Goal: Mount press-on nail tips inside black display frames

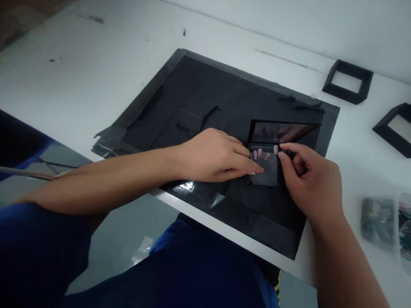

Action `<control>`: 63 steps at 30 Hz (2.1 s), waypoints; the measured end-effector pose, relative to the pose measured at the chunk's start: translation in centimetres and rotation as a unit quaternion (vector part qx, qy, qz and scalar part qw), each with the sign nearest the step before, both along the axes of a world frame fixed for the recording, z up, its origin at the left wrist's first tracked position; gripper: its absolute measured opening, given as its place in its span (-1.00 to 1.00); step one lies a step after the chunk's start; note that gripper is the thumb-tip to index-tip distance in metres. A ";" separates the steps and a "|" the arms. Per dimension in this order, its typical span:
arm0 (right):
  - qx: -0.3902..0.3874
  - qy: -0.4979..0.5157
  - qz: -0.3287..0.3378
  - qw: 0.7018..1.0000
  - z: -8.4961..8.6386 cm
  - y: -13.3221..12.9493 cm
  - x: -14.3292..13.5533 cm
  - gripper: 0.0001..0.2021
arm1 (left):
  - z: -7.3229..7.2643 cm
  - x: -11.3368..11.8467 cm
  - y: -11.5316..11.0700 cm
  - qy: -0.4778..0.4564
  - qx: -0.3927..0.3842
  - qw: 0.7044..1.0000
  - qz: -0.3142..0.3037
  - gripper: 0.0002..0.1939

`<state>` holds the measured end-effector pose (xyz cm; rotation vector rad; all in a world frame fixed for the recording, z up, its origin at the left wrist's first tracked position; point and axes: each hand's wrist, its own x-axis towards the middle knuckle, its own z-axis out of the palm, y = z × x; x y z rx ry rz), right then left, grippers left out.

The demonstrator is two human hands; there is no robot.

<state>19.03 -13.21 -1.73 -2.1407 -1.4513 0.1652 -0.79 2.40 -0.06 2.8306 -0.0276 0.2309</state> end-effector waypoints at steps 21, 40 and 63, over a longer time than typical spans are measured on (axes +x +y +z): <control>0.018 0.001 -0.025 1.000 0.1 -0.5 0.5 -0.68 | 0.3 0.1 -0.5 -0.069 -0.025 0.995 0.069 -0.67; -0.001 -0.051 0.000 0.999 -0.1 0.3 0.0 -0.72 | 0.8 -0.2 -0.5 -0.084 -0.030 0.986 0.138 -0.74; 0.078 0.004 0.041 0.996 -0.6 0.5 0.6 -0.82 | 0.7 0.0 -0.3 -0.127 -0.062 0.975 0.171 -0.70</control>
